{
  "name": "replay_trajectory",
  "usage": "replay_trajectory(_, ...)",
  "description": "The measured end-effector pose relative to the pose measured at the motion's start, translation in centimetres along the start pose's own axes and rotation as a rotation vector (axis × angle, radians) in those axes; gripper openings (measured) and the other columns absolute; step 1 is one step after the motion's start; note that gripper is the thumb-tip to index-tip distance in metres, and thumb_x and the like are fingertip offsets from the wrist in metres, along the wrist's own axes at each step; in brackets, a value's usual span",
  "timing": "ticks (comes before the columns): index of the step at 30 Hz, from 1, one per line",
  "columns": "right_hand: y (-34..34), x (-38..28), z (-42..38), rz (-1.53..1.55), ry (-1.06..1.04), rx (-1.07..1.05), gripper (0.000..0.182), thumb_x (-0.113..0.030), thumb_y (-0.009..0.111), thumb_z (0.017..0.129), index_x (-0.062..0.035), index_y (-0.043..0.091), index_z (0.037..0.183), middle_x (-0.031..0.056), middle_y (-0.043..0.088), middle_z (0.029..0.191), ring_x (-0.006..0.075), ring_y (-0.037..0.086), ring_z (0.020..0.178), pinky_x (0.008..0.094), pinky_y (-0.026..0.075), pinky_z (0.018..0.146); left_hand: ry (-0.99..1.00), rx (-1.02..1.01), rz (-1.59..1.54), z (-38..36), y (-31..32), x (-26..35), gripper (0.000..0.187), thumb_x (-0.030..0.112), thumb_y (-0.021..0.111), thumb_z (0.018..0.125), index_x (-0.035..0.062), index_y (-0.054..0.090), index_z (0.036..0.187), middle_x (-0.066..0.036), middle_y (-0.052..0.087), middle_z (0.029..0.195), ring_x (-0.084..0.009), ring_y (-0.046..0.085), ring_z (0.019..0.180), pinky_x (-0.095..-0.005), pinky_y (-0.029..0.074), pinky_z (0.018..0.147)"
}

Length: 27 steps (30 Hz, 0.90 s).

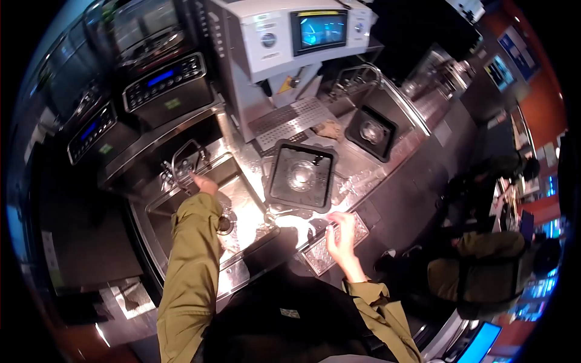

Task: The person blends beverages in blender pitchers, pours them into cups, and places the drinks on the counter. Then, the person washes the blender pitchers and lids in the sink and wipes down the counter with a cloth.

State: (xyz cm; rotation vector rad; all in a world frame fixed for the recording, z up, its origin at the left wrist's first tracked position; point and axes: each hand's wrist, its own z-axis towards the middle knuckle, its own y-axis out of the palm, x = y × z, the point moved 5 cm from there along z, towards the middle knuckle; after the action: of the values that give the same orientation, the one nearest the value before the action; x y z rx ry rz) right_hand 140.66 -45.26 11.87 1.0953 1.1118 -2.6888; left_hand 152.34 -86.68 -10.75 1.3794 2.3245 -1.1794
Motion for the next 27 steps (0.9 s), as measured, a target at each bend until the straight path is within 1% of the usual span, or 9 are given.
replay_trajectory(2, 3.8, 3.1, -4.1, 0.285, 0.232, -0.187, 0.026, -0.004, 0.055, 0.075, 0.0031, 0.052, 0.1, 0.0167, 0.053, 0.098, 0.0265, 0.051, 0.092, 0.0356, 0.04, 0.081, -0.146, 0.194, 0.083, 3.2, 1.6, 0.7, 0.057, 0.044, 0.046, 0.083, 0.0104, 0.041, 0.129, -0.009, 0.033, 0.138, -0.0291, 0.028, 0.128, -0.0515, 0.013, 0.103)
replay_trajectory(4, 8.4, 3.6, -6.3, 0.324, 0.47, -0.427, 0.034, -0.01, 0.057, 0.079, 0.0038, 0.05, 0.109, 0.0192, 0.053, 0.106, 0.0263, 0.052, 0.098, 0.0346, 0.041, 0.084, 0.099, 0.233, -0.088, -4.6, -0.9, 0.4, 0.048, 0.04, 0.049, 0.081, 0.0095, 0.052, 0.118, -0.012, 0.046, 0.126, -0.0287, 0.041, 0.118, -0.0508, 0.023, 0.1)
replay_trajectory(7, 13.9, 1.3, -6.4, 0.379, 0.431, -0.239, 0.046, -0.015, 0.059, 0.079, 0.0025, 0.045, 0.118, 0.0203, 0.049, 0.118, 0.0302, 0.047, 0.109, 0.0355, 0.037, 0.091, 0.249, 0.339, -0.266, -11.1, -1.3, 1.2, 0.044, 0.043, 0.055, 0.076, 0.0071, 0.063, 0.101, -0.013, 0.06, 0.105, -0.0278, 0.058, 0.099, -0.0361, 0.046, 0.083)
replay_trajectory(10, 18.9, 1.3, -6.5, 0.462, 0.407, -0.164, 0.053, -0.019, 0.062, 0.078, -0.005, 0.039, 0.124, 0.011, 0.048, 0.117, 0.023, 0.044, 0.113, 0.0325, 0.037, 0.091, 0.405, 0.668, -0.533, -20.2, -4.8, -0.2, 0.03, 0.028, 0.055, 0.074, 0.0028, 0.062, 0.09, -0.019, 0.06, 0.094, -0.0343, 0.062, 0.076, -0.0452, 0.05, 0.067)
replay_trajectory(13, 21.1, 1.6, -6.5, 0.578, 0.556, -0.06, 0.049, -0.017, 0.064, 0.078, -0.0072, 0.04, 0.12, 0.0069, 0.049, 0.113, 0.018, 0.045, 0.107, 0.032, 0.039, 0.086, 0.92, 1.349, -0.8, -30.2, -9.5, -1.0, 0.048, -0.005, 0.051, 0.065, 0.0001, 0.047, 0.113, -0.015, 0.05, 0.117, -0.0287, 0.047, 0.11, -0.0388, 0.037, 0.093)
replay_trajectory(16, 21.2, 2.4, -7.2, 0.631, 0.59, 0.001, 0.038, -0.013, 0.063, 0.078, -0.005, 0.044, 0.11, 0.0057, 0.051, 0.102, 0.0149, 0.049, 0.097, 0.0289, 0.041, 0.081, 1.079, 1.339, -0.467, -33.7, -10.7, 0.7, 0.057, -0.007, 0.051, 0.065, 0.0056, 0.045, 0.12, -0.01, 0.047, 0.123, -0.0253, 0.041, 0.117, -0.045, 0.026, 0.1)
replay_trajectory(20, 17.1, 2.0, -9.5, 1.041, 0.707, 0.207, 0.031, -0.012, 0.062, 0.076, -0.0036, 0.048, 0.103, 0.0048, 0.054, 0.088, 0.0145, 0.053, 0.083, 0.0281, 0.045, 0.073, 1.203, 1.24, -0.379, -33.5, -8.1, 2.7, 0.029, 0.011, 0.061, 0.073, 0.0093, 0.057, 0.102, -0.004, 0.054, 0.103, -0.0219, 0.048, 0.105, -0.048, 0.027, 0.098)
replay_trajectory(21, 16.1, 2.9, -10.3, 0.828, 0.758, 0.218, 0.022, -0.002, 0.058, 0.073, -0.005, 0.049, 0.093, 0.0024, 0.051, 0.081, 0.0094, 0.049, 0.076, 0.024, 0.043, 0.065, 1.239, 1.26, -0.414, -34.6, -7.6, 3.2, 0.02, 0.019, 0.062, 0.075, 0.0101, 0.06, 0.093, -0.003, 0.054, 0.093, -0.0199, 0.05, 0.097, -0.0476, 0.026, 0.098)
replay_trajectory(27, 9.4, 4.0, -11.8, 0.887, 0.807, 0.409, 0.023, 0.01, 0.049, 0.064, -0.0054, 0.049, 0.081, -0.0026, 0.047, 0.076, 0.0073, 0.044, 0.068, 0.0217, 0.037, 0.058, 1.454, 1.219, -0.432, -39.0, -5.3, 8.7, 0.024, 0.007, 0.06, 0.073, 0.0046, 0.054, 0.096, -0.008, 0.049, 0.085, -0.0249, 0.05, 0.086, -0.0402, 0.034, 0.088)
